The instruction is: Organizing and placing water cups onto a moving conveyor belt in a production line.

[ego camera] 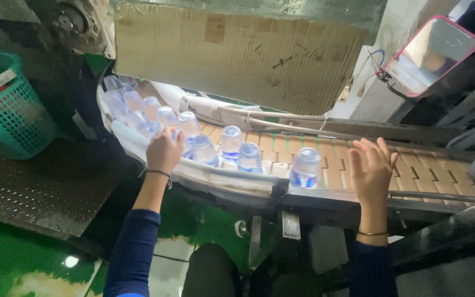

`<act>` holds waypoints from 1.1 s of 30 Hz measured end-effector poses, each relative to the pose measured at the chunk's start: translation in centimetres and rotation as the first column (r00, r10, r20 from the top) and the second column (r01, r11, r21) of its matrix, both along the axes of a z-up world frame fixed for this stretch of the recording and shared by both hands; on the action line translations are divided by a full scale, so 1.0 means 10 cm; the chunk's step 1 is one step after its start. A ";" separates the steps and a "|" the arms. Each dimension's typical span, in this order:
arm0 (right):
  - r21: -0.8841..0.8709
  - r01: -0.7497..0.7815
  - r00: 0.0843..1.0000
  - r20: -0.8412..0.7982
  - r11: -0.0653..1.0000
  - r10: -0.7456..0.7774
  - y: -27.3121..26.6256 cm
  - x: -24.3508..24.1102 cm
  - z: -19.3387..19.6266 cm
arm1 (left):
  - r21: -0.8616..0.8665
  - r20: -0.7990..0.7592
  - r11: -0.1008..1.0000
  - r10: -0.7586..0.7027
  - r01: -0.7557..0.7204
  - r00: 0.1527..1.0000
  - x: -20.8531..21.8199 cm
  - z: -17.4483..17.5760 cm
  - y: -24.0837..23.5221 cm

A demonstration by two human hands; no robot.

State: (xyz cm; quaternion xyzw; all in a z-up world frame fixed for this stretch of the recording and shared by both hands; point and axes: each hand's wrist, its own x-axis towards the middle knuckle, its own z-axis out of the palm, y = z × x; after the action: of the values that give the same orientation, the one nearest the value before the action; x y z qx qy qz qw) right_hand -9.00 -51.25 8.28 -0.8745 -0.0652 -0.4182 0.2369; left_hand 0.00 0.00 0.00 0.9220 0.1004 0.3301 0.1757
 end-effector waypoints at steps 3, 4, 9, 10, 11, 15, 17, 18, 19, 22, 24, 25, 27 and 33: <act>-0.216 0.187 0.975 0.162 0.958 -0.154 -0.08 0.22 -0.30 | -0.181 -0.141 0.964 -0.222 0.196 0.965 -0.26 0.14 -0.60; -0.210 0.193 0.974 0.162 0.959 -0.161 0.19 0.17 -0.24 | -0.174 -0.142 0.964 -0.227 0.201 0.964 -0.30 0.17 -0.77; -0.256 -0.367 0.928 -0.158 0.894 0.336 1.35 -0.10 0.04 | -0.556 -0.006 0.606 -0.688 0.569 0.726 -0.73 0.56 -1.41; -0.257 -0.367 0.929 -0.156 0.894 0.337 1.30 -0.10 0.00 | -0.555 -0.005 0.606 -0.687 0.570 0.726 -0.78 0.59 -1.35; -0.393 -0.319 0.946 -0.190 0.862 0.263 1.25 -0.10 -0.04 | -0.510 0.075 0.568 -0.718 0.645 0.692 -0.81 0.61 -1.30; -0.377 -0.242 0.949 -0.285 0.894 0.137 0.46 -0.08 -0.11 | -0.457 0.223 0.646 -0.581 0.611 0.783 -0.53 0.29 -0.63; -0.369 -0.163 0.966 -0.250 0.915 0.071 0.09 -0.20 -0.11 | -0.413 0.205 0.760 -0.460 0.502 0.864 -0.48 0.30 -0.19; -0.354 -0.083 0.977 -0.213 0.931 0.006 -0.09 -0.26 -0.11 | -0.360 0.192 0.854 -0.325 0.375 0.926 -0.46 0.30 0.03; -0.353 -0.080 0.976 -0.218 0.932 0.001 -0.11 -0.31 -0.09 | -0.362 0.187 0.852 -0.331 0.378 0.925 -0.40 0.29 0.17; -0.405 0.183 0.977 -0.025 0.896 -0.211 -0.03 -0.38 -0.04 | -0.227 0.114 0.965 -0.108 0.132 0.988 -0.17 0.10 0.40; -0.379 0.114 0.993 0.029 0.918 -0.112 0.25 -0.33 -0.04 | -0.043 0.225 0.997 -0.045 0.057 0.973 0.12 -0.11 0.30; -0.376 0.115 0.993 0.030 0.920 -0.112 0.48 -0.32 0.00 | -0.039 0.227 0.998 -0.046 0.057 0.973 0.13 -0.10 0.05; -0.391 -0.147 0.989 -0.079 0.908 0.126 0.95 -0.31 0.09 | 0.189 0.125 0.980 -0.087 0.063 0.988 0.16 -0.07 -0.45; -0.173 -0.321 0.828 -0.529 0.931 0.187 1.44 0.32 -0.18 | 0.084 -0.209 0.848 -0.498 0.523 0.842 -0.06 0.49 -1.54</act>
State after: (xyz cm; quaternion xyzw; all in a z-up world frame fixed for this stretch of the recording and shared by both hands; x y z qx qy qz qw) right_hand -5.81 -36.84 6.53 -0.9592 -0.1708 -0.1276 0.1856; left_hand -0.55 -15.42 4.93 0.9511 -0.1567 0.1929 0.1836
